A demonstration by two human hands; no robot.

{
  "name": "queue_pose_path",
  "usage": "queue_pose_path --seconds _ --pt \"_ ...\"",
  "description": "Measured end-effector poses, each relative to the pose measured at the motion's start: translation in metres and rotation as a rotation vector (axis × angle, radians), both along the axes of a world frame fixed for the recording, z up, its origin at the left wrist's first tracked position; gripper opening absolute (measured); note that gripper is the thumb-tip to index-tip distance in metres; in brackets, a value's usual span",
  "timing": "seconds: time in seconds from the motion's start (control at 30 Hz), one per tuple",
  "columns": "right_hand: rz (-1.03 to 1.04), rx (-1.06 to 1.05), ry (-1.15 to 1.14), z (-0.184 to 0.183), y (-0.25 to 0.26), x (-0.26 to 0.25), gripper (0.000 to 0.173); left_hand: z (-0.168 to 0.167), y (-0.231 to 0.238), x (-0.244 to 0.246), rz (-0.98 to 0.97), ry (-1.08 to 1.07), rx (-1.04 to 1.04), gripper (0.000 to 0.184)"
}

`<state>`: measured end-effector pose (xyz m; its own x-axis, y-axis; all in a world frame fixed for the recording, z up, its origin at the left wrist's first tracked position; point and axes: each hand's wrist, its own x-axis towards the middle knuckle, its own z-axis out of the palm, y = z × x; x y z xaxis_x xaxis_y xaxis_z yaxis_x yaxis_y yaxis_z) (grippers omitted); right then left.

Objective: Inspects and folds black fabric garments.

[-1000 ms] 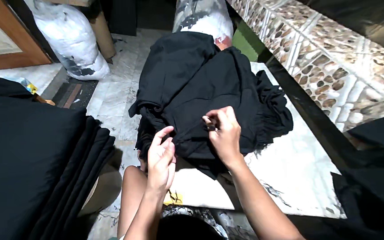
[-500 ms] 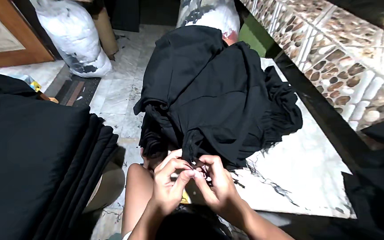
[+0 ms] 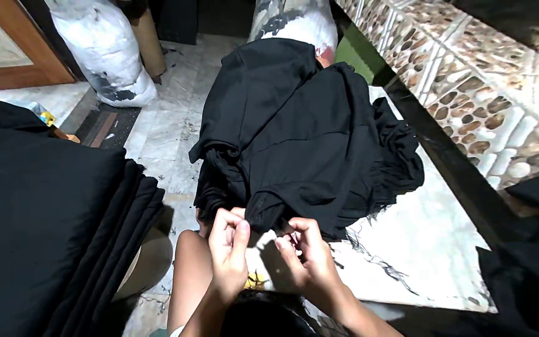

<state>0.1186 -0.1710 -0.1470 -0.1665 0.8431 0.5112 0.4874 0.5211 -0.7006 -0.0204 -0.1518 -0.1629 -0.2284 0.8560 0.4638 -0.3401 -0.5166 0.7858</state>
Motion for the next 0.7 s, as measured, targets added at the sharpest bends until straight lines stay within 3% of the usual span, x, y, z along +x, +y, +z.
queue_pose_path --seconds 0.1,0.23,0.37,0.43,0.57,0.63,0.7 --pt "0.023 0.051 -0.102 -0.005 -0.004 -0.002 0.023 -0.002 -0.01 -0.009 -0.054 0.115 0.078 0.019" --pt "0.035 0.082 -0.068 -0.003 0.002 -0.012 0.022 -0.006 -0.012 -0.011 0.02 0.352 0.167 0.026" --pt "-0.024 0.166 -0.105 0.003 0.013 -0.012 0.022 -0.01 -0.01 -0.014 0.018 0.341 0.169 0.038" --pt "-0.045 0.195 -0.094 0.007 0.016 -0.01 0.022 -0.011 -0.009 -0.015 -0.005 0.283 0.105 0.045" --pt "-0.036 0.211 0.006 0.016 0.031 -0.012 0.027 -0.008 -0.003 -0.008 -0.047 0.184 -0.106 0.038" --pt "-0.029 0.19 -0.087 0.018 0.042 -0.01 0.028 -0.005 -0.003 -0.006 -0.064 0.275 -0.256 0.038" --pt "-0.031 0.152 -0.219 0.019 0.047 0.001 0.031 -0.007 -0.011 -0.01 0.047 0.524 -0.209 0.026"
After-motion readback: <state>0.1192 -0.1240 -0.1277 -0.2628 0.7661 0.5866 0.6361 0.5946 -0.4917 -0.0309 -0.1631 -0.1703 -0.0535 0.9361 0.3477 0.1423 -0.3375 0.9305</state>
